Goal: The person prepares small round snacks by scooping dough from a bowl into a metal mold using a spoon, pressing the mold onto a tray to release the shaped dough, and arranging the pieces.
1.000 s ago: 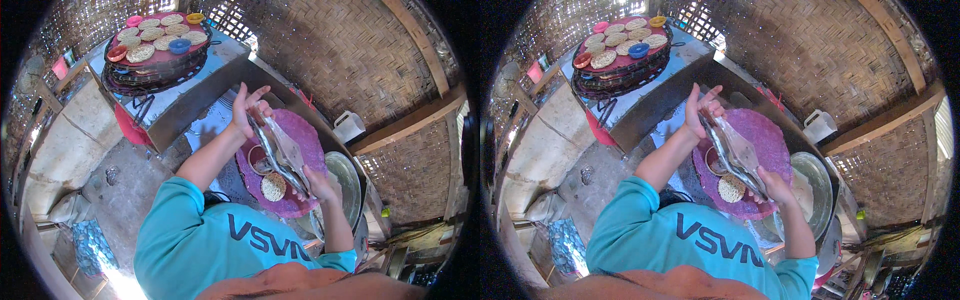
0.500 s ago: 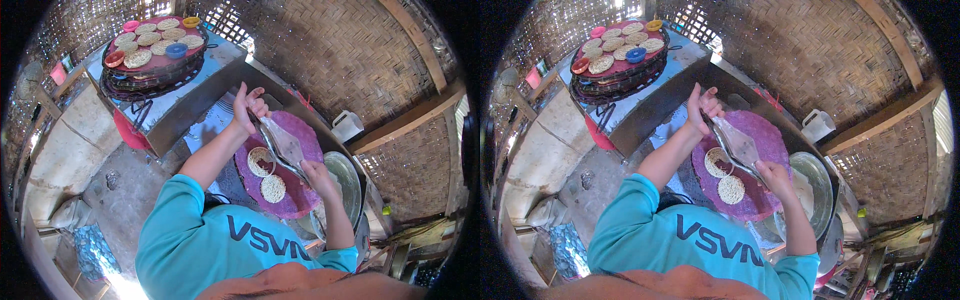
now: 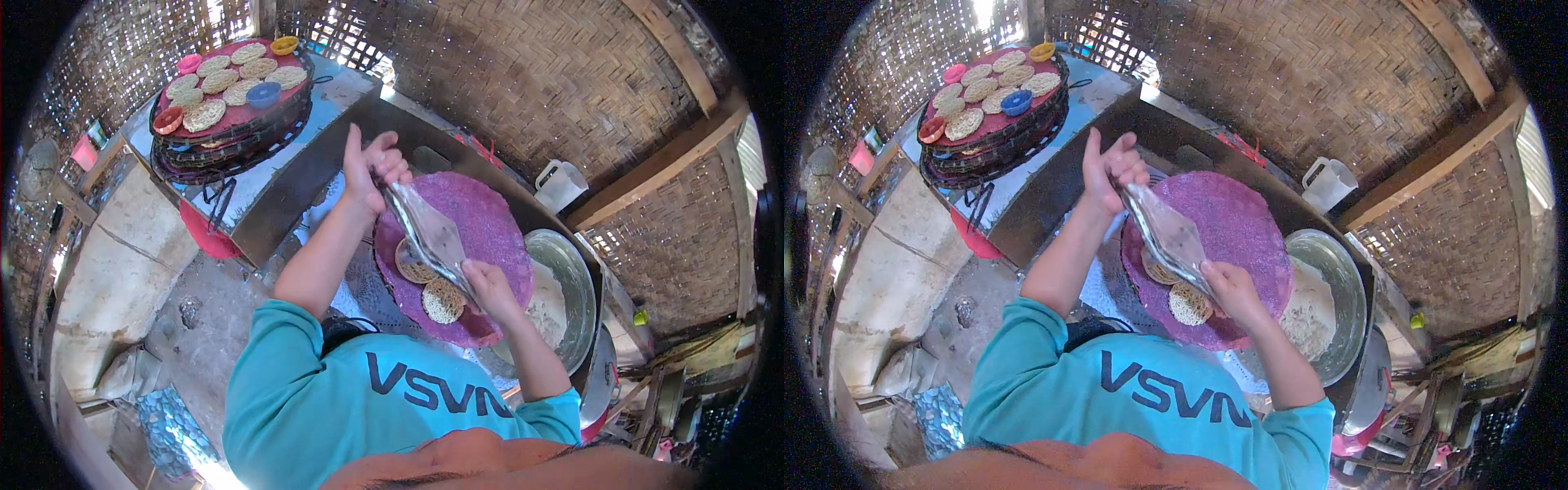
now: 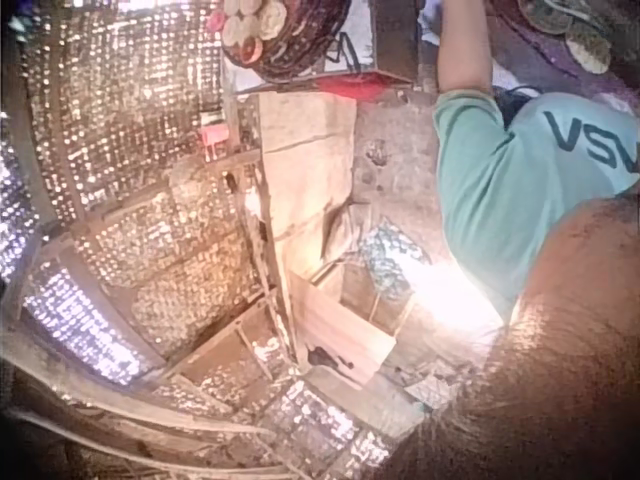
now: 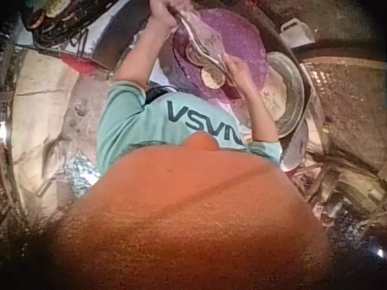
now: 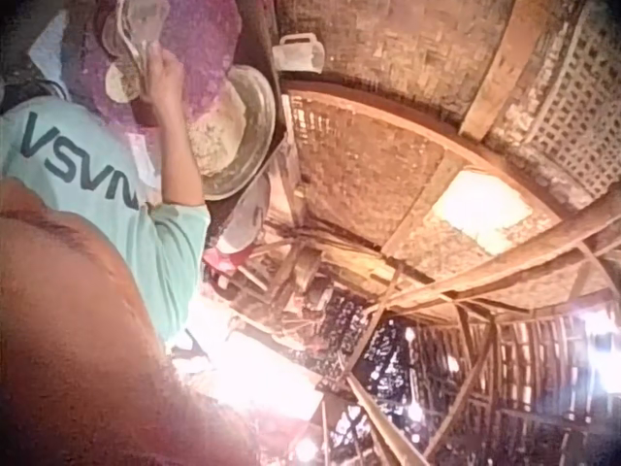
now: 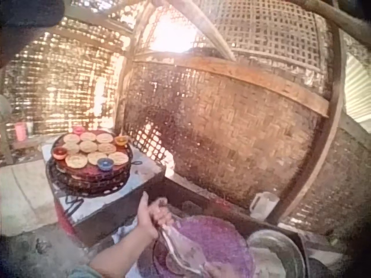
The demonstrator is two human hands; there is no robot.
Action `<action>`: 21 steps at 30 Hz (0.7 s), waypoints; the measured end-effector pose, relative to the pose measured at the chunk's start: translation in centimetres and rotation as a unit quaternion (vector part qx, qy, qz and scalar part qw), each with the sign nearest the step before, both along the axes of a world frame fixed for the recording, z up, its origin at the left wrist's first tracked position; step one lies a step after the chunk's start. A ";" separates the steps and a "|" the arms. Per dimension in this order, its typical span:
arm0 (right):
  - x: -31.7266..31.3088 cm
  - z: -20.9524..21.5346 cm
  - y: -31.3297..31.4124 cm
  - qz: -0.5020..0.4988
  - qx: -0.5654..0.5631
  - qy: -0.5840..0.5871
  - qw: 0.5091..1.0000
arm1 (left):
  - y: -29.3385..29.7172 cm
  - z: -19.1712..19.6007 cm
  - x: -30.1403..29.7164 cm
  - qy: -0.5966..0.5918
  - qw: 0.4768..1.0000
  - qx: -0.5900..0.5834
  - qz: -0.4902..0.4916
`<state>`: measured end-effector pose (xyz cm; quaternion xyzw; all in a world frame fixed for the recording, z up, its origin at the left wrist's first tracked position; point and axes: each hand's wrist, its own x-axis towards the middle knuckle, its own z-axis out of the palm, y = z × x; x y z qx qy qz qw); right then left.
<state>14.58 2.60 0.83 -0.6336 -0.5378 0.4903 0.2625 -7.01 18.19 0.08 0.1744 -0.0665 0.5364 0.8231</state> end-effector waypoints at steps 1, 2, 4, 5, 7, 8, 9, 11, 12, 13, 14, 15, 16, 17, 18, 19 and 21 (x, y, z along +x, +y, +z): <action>-0.4 0.0 0.4 -0.006 0.033 0.030 0.999 | 0.4 0.8 -0.4 0.015 1.000 0.004 0.018; -0.9 0.4 0.5 -0.006 0.037 0.031 0.999 | 0.8 1.0 -0.9 0.089 0.993 0.051 0.064; -2.1 2.0 0.5 -0.045 0.111 0.099 0.988 | 0.5 0.4 -1.3 0.138 0.982 0.119 0.058; -2.2 2.6 0.3 -0.048 0.115 0.100 0.987 | -0.3 1.1 -1.2 0.186 0.964 0.183 0.042; -2.2 3.4 -0.4 -0.116 0.079 0.185 0.973 | -4.0 1.3 0.3 0.499 0.777 0.364 0.124; -2.3 3.2 -0.6 -0.111 0.083 0.186 0.973 | -4.9 1.9 1.3 0.531 0.605 0.524 0.279; -2.2 2.7 -0.7 -0.082 0.117 0.121 0.982 | -6.2 1.2 3.2 0.617 0.516 0.449 0.390; -1.6 2.8 -1.2 -0.043 0.152 0.058 0.986 | -7.1 1.3 4.6 0.569 0.548 0.406 0.460; -0.6 3.8 -1.6 0.005 0.233 -0.130 0.964 | -7.8 1.6 4.8 0.620 0.532 0.411 0.405; 0.1 5.1 -1.8 0.049 0.312 -0.310 0.897 | -8.4 2.1 5.1 0.666 0.510 0.416 0.351; 0.3 6.2 -1.8 0.023 0.393 -0.276 0.877 | -9.4 2.1 5.8 0.638 0.466 0.456 0.409; 0.3 7.5 -1.7 -0.003 0.471 -0.238 0.849 | -10.5 2.1 6.8 0.606 0.418 0.493 0.464; 0.3 8.8 -1.8 -0.019 0.493 -0.239 0.836 | -11.6 2.0 8.0 0.565 0.414 0.534 0.474; 0.2 10.1 -2.2 -0.033 0.516 -0.240 0.822 | -12.5 2.2 9.0 0.522 0.407 0.573 0.483; -0.3 11.2 -2.8 -0.054 0.508 -0.318 0.799 | -13.0 2.5 9.5 0.525 0.400 0.573 0.487; -0.5 11.6 -3.5 -0.056 0.513 -0.315 0.796 | -13.5 3.0 10.2 0.542 0.401 0.581 0.455; -0.9 11.8 -5.4 -0.009 0.635 -0.430 0.642 | -14.0 3.2 11.1 0.557 0.397 0.592 0.426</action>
